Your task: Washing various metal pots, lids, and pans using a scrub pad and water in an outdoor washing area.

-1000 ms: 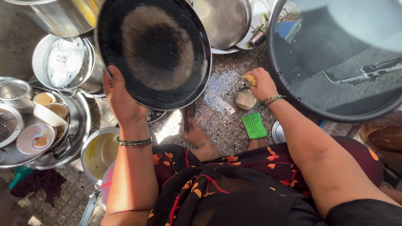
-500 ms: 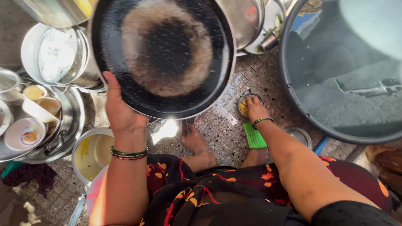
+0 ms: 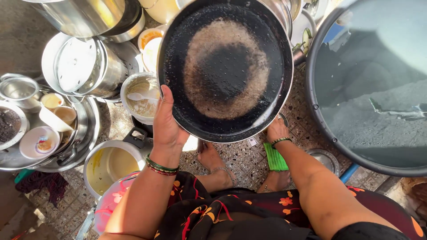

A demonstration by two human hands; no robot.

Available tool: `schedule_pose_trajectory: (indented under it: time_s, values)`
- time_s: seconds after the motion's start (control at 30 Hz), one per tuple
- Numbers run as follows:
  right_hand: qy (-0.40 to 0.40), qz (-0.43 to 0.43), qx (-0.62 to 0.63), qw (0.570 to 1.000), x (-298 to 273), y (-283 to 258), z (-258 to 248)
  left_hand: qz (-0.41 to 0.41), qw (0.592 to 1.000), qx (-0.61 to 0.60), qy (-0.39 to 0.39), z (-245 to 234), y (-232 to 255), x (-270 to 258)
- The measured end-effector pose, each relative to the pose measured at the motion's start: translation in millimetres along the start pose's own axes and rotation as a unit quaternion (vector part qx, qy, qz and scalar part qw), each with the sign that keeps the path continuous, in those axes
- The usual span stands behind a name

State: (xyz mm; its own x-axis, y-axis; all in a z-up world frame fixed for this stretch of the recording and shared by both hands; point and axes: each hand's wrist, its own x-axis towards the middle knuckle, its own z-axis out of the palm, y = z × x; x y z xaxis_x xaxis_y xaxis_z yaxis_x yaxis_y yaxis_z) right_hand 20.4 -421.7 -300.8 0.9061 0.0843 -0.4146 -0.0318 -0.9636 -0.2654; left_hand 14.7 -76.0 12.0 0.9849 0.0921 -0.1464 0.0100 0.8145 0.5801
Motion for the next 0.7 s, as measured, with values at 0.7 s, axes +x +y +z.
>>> schedule_pose_trajectory:
  time_s: [0.7]
  values:
    - [0.104, -0.112, 0.814, 0.560, -32, -99, -212, 0.031, 0.999, 0.010, -0.010, -18, 0, -12]
